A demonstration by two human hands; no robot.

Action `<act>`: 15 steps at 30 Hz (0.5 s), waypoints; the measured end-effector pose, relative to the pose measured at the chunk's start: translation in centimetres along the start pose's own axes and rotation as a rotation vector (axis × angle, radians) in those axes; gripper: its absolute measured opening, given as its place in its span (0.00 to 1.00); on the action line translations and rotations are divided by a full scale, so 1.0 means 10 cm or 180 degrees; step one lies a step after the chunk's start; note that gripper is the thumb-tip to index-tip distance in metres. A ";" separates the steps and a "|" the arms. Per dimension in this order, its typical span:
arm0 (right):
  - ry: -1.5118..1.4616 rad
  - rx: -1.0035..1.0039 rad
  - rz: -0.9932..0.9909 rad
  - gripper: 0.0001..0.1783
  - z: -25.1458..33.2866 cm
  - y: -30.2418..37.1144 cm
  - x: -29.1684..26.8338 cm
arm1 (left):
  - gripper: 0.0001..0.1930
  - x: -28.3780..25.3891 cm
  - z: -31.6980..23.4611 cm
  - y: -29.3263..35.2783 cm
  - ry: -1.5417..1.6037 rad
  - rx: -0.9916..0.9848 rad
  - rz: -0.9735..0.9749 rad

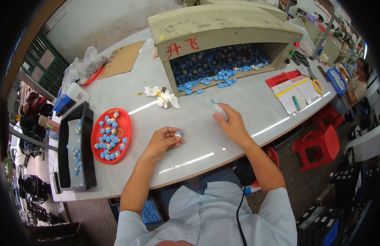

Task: The person assembles figurine heads by applying glue from a bottle onto head components, attaching hair pieces by hand, and placing the assembled heads onto a plate.

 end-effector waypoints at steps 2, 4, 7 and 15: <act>0.0084 -0.0319 0.0161 0.18 0.20 0.09 0.26 | 0.17 -0.01 -0.03 -0.02 -0.0020 0.0007 -0.0004; -0.0138 -0.0121 0.0662 0.23 0.22 0.18 0.43 | 0.15 -0.01 -0.05 -0.01 -0.0021 -0.0053 0.0082; -0.0407 -0.0021 0.0766 0.22 0.28 0.30 0.51 | 0.15 0.00 -0.03 -0.02 0.0015 -0.0030 0.0115; -0.0437 -0.1208 0.0177 0.13 0.26 0.46 0.57 | 0.15 0.01 -0.05 -0.01 -0.0098 -0.0127 0.0234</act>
Point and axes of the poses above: each hand's wrist, its own y-axis away from the middle knuckle, its own x-axis out of the palm, z = x × y, the point moved 5 cm from there along -y, towards the middle knuckle, and after that the axes turned 13 degrees about x, right-handed, at the moved point
